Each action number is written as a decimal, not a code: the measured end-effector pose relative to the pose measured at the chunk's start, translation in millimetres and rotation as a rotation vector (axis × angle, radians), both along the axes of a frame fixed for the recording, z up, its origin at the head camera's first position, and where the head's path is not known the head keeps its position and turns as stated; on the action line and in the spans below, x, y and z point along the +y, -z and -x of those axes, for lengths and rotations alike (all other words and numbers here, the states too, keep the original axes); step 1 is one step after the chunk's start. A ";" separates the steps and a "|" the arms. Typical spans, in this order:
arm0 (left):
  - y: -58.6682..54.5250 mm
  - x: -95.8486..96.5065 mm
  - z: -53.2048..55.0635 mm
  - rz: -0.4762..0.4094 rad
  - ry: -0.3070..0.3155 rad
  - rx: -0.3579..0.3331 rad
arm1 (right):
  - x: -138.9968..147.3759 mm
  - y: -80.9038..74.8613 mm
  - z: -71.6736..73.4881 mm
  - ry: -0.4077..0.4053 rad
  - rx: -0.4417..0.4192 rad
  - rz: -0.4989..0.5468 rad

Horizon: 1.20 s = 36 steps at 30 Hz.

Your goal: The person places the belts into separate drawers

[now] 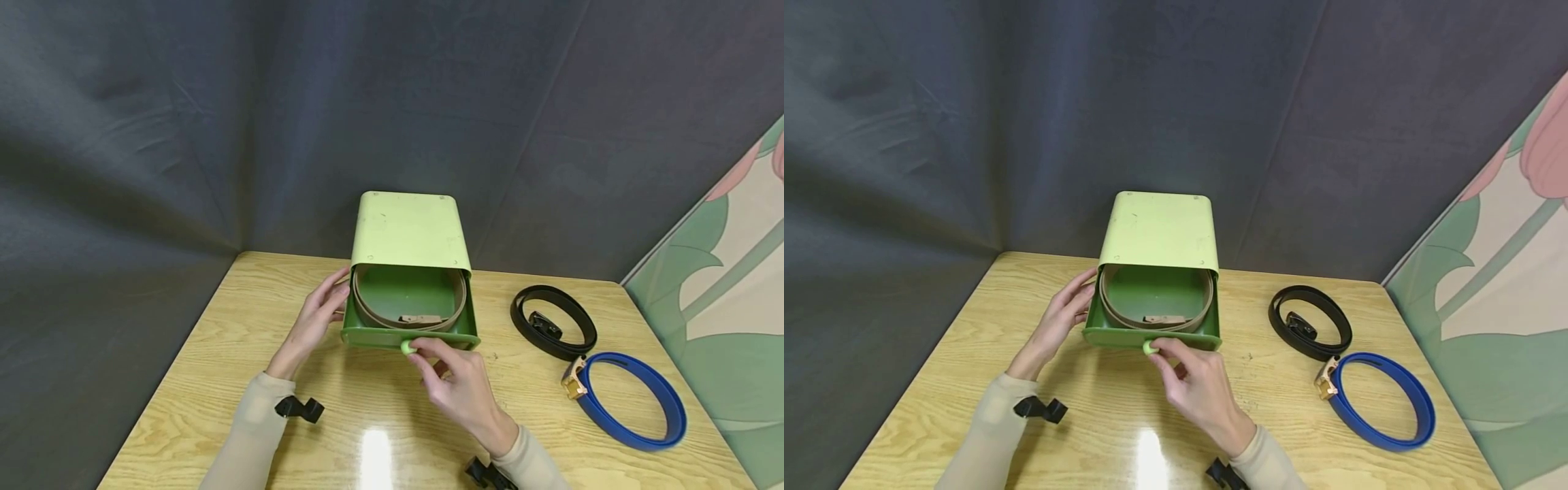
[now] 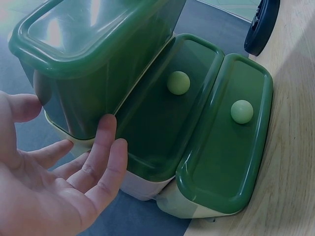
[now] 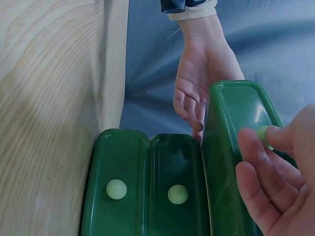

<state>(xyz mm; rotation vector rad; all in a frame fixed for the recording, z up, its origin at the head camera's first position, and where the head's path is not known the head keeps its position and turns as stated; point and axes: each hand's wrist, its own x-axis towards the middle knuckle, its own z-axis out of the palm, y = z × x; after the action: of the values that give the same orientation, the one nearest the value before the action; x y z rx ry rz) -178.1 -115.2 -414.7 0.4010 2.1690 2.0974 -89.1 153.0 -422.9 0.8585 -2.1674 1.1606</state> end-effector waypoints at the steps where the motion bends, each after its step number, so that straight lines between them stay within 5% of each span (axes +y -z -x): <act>1: 0.1 -0.1 0.1 0.002 0.000 0.000 | 0.0 -0.1 0.1 0.002 0.001 -0.003; 19: 0.6 0.4 0.0 -0.002 -0.001 -0.002 | -2.6 -3.5 3.3 0.026 0.069 0.000; 36: 0.8 -0.1 0.0 -0.012 0.012 -0.002 | -1.8 -5.2 7.4 0.045 0.050 0.020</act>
<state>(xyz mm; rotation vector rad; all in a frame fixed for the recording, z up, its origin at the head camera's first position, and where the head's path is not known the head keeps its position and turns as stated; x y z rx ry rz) -178.1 -115.3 -415.5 0.4121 2.1488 2.1043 -96.5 151.2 -417.7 0.8176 -2.1204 1.1261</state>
